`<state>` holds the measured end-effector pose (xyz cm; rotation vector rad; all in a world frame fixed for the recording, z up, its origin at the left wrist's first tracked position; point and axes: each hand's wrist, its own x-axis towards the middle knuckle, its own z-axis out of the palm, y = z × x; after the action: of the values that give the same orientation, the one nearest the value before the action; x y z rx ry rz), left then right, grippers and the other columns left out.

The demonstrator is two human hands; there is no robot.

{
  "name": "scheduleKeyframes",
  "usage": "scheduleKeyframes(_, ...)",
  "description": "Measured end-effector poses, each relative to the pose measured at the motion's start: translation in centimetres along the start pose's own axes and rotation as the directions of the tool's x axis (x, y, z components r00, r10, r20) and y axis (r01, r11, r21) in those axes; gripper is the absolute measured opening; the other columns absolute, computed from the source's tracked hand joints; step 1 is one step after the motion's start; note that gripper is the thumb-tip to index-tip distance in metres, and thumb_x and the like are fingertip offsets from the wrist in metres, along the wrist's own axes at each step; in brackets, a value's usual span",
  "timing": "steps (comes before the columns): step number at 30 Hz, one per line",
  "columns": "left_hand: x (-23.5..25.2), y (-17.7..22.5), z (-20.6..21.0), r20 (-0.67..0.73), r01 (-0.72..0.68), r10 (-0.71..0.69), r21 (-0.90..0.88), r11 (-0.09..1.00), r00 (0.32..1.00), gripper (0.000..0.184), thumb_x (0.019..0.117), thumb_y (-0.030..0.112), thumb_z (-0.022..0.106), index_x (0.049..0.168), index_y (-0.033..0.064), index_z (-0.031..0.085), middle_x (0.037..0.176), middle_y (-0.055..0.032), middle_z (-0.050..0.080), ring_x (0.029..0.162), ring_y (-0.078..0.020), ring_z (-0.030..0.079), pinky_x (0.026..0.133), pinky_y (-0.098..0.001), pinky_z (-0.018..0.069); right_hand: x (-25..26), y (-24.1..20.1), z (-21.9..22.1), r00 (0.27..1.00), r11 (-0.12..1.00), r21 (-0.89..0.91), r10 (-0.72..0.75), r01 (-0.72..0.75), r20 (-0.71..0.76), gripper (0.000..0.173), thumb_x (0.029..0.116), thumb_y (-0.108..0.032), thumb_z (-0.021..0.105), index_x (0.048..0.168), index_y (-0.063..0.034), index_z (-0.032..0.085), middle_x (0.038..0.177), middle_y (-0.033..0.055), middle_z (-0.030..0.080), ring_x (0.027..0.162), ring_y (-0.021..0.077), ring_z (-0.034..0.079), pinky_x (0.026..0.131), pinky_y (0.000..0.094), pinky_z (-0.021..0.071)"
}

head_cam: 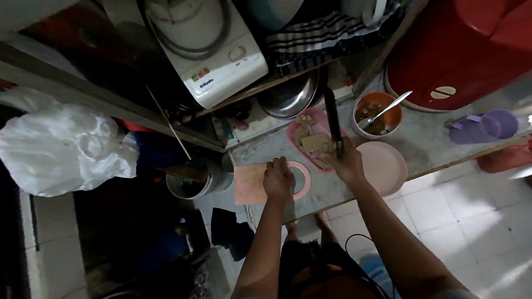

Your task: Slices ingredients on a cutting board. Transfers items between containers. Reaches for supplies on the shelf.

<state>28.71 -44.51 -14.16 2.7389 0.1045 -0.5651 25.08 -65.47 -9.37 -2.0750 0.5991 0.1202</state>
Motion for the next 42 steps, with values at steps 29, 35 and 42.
scheduleKeyframes(29,5.2,12.9,-2.4,0.275,-0.528,0.453,0.361,0.769,0.848,0.072,0.0828,0.026,0.081,0.145,0.0037,0.052,0.144,-0.0256,0.052,0.137,-0.045,0.045,0.111,-0.0638,0.0348,-4.7,7.3,-10.0,0.998,0.998,0.036,0.056,-0.056,0.018,0.036,0.0965,-0.02,0.071,0.124,-0.0002,0.058,0.107,0.0159,0.071,0.086,0.0234,0.069,0.076,0.0431,0.0576)
scheduleKeyframes(35,1.9,10.1,-6.8,0.002,-0.472,0.499,0.324,0.82,0.867,0.065,0.0825,0.012,0.079,0.142,0.0018,0.055,0.134,-0.0295,0.056,0.125,-0.0504,0.052,0.101,-0.0654,0.0426,-5.2,7.1,-9.6,0.999,0.998,0.06,0.019,-0.021,0.033,0.037,0.096,-0.018,0.071,0.126,0.0008,0.059,0.109,0.0148,0.072,0.088,0.0219,0.071,0.079,0.0419,0.0593)
scheduleKeyframes(42,-3.2,-2.9,-6.4,-0.046,-0.133,0.131,-0.063,0.989,0.99,0.076,0.0825,0.038,0.083,0.144,0.0048,0.054,0.133,-0.0288,0.058,0.124,-0.0483,0.055,0.102,-0.0674,0.0438,-6.6,6.5,-7.2,0.968,0.998,0.048,-0.05,0.04,0.245,0.038,0.1046,-0.037,0.054,0.118,-0.0022,0.06,0.075,0.0049,0.056,0.061,0.0138,0.053,0.059,0.0336,0.0481)
